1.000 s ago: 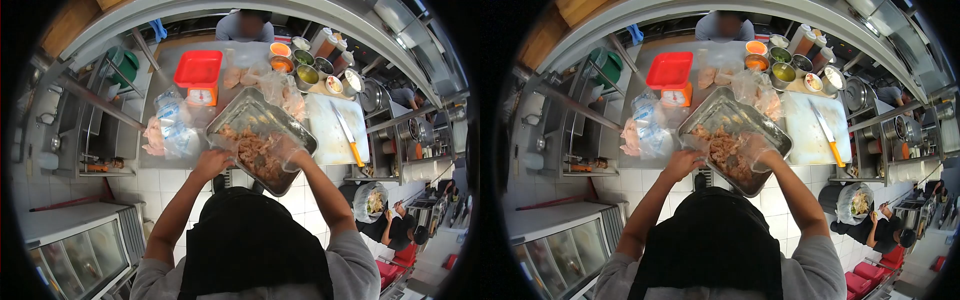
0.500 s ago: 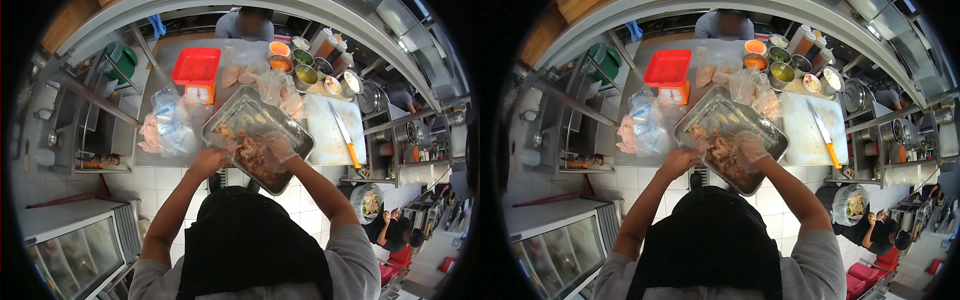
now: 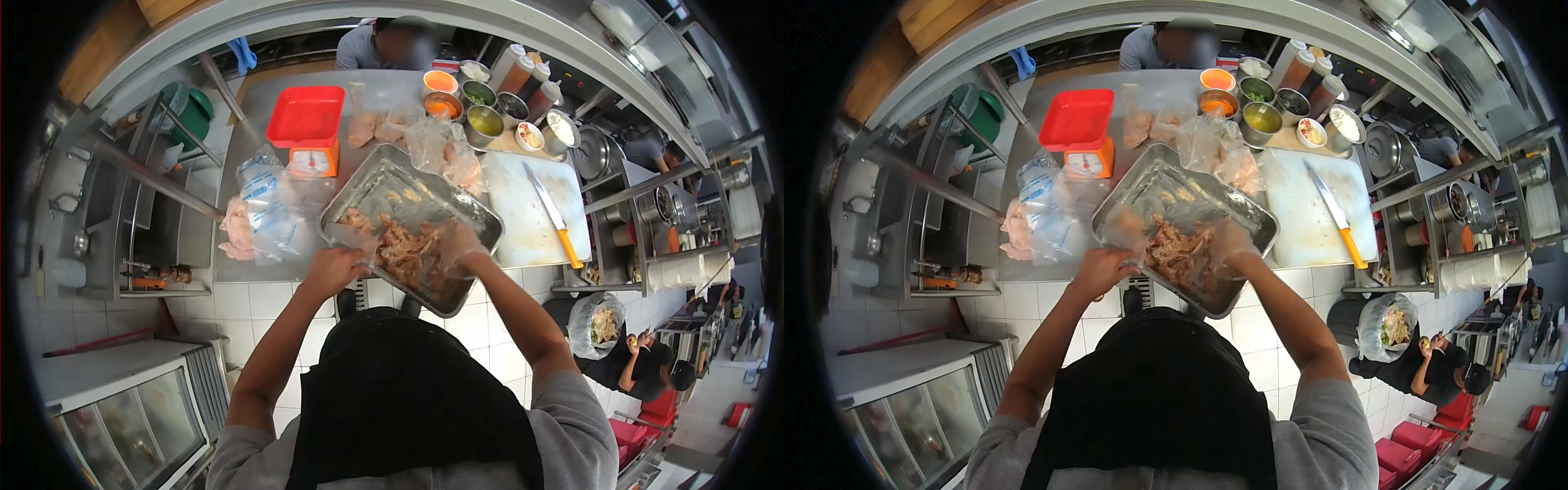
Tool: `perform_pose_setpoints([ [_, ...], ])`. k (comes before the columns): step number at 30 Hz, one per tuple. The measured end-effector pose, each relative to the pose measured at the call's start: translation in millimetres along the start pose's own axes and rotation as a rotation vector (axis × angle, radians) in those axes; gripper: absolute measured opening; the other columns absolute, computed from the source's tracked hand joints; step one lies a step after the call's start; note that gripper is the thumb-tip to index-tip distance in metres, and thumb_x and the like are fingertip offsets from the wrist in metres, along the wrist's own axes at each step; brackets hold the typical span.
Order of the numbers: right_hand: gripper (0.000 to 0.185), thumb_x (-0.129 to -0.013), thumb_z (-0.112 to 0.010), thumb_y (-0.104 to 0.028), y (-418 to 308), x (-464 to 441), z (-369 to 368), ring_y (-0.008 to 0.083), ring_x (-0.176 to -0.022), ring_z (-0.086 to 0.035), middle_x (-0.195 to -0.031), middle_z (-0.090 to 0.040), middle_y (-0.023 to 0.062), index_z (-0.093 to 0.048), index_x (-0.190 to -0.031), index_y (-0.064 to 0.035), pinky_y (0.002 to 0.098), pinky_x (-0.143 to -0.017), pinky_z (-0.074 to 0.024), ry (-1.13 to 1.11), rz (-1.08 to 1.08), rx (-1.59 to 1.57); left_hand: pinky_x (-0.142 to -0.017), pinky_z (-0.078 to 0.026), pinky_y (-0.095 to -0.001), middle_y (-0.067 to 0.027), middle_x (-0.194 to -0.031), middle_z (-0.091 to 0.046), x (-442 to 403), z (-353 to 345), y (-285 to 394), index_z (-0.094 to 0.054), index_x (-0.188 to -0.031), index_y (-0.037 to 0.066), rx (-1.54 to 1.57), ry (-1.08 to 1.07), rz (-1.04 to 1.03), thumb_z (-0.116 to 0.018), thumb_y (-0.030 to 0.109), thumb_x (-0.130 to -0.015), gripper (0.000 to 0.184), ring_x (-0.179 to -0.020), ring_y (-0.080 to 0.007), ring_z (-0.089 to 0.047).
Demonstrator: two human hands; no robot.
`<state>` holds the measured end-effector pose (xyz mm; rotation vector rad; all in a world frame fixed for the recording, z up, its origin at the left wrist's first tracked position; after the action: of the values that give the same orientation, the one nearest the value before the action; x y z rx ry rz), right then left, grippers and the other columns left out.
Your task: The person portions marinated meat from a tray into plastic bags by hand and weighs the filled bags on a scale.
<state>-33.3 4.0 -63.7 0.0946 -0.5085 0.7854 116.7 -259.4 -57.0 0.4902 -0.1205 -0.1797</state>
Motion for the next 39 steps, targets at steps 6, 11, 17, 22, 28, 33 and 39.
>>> perform_pose_setpoints([
  [6, 0.043, -0.091, -0.066, -0.027, -4.4, 19.4, 69.9, 0.0347, -0.109, -0.065, -0.122, -0.069, 0.0143, -0.062, -0.127, -0.0025, 0.0402, -0.099, -0.0497, 0.282, 0.176, -0.555, -0.076, -0.052, -0.0493, -0.0168, -0.089, -0.071, 1.9, -1.1, 6.0, -0.07, -0.111, 0.011, -0.018, -0.028, 0.032, -0.061, 0.049, -0.093, 0.043, -0.086, -0.0369, -0.069],
  [11, 0.064, -0.09, -0.068, -0.048, -21.0, 18.1, 85.3, 0.0311, -0.122, -0.059, -0.134, -0.062, 0.0173, -0.057, -0.136, -0.0044, 0.0396, -0.108, -0.0426, 0.027, 0.155, -0.715, -0.069, -0.052, -0.0504, -0.0162, -0.079, -0.069, 2.2, -2.1, 5.8, -0.068, -0.094, 0.009, -0.009, 0.09, -0.021, -0.068, 0.042, -0.089, 0.034, -0.079, -0.0373, -0.068],
  [17, 0.072, -0.086, -0.068, -0.045, -31.2, -0.3, 27.2, 0.0362, -0.137, -0.046, -0.151, -0.047, 0.0188, -0.054, -0.14, -0.0006, 0.0499, -0.112, -0.0377, 0.403, 0.188, 0.088, -0.072, -0.053, -0.0499, -0.0159, -0.082, -0.07, 2.3, 1.2, 8.7, -0.069, -0.096, 0.009, 0.003, 0.075, -0.002, -0.067, 0.042, -0.09, 0.034, -0.082, -0.0367, -0.069],
  [22, 0.053, -0.083, -0.064, -0.026, -48.2, -2.1, 0.5, 0.0346, -0.128, -0.052, -0.138, -0.056, 0.0175, -0.061, -0.13, -0.0022, 0.0501, -0.107, -0.0412, 0.36, 0.5, 0.235, -0.073, -0.052, -0.0504, -0.0163, -0.083, -0.07, 3.4, -1.5, 7.6, -0.069, -0.099, 0.009, -0.009, 0.036, 0.0, -0.066, 0.044, -0.09, 0.036, -0.084, -0.0376, -0.068],
  [28, 0.036, -0.089, -0.056, -0.013, -25.1, -22.1, -10.0, 0.0295, -0.114, -0.062, -0.119, -0.067, 0.0141, -0.064, -0.123, -0.0039, 0.0404, -0.097, -0.0499, 0.274, 0.197, 0.049, -0.066, -0.05, -0.0403, -0.0124, -0.075, -0.064, 9.1, 34.0, 19.7, -0.063, -0.12, 0.007, 0.32, 0.06, 0.163, -0.077, 0.033, -0.085, 0.046, -0.071, -0.0262, -0.064],
  [33, 0.036, -0.105, -0.046, -0.022, 27.3, 0.2, -31.4, 0.0205, -0.115, -0.064, -0.127, -0.066, 0.0127, -0.06, -0.131, -0.0023, 0.0362, -0.1, -0.0523, 0.089, -0.093, -2.024, -0.062, -0.046, -0.0322, -0.0047, -0.069, -0.056, 17.6, 90.4, 31.3, -0.056, -0.132, 0.003, 0.628, 0.077, 0.209, -0.077, 0.013, -0.083, 0.054, -0.067, -0.0141, -0.054],
  [39, 0.052, -0.107, -0.041, -0.041, -11.8, 63.6, 77.6, 0.0256, -0.118, -0.064, -0.131, -0.065, 0.0121, -0.055, -0.139, -0.002, 0.0412, -0.101, -0.0525, 0.283, 0.309, -2.489, -0.058, -0.039, -0.0249, 0.0029, -0.072, -0.05, -3.4, 119.8, 30.2, -0.066, -0.108, -0.003, 0.552, 0.238, 0.236, -0.067, 0.002, -0.089, 0.019, -0.065, -0.0062, -0.045],
])
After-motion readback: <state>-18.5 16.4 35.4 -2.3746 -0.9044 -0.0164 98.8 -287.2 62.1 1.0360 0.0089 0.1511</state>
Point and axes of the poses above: each hand's wrist, its own x-axis away from the middle knuckle, its own z-axis out of the back of the hand, y = z × x, the point moved 3 cm from there along -x, towards the middle knuckle
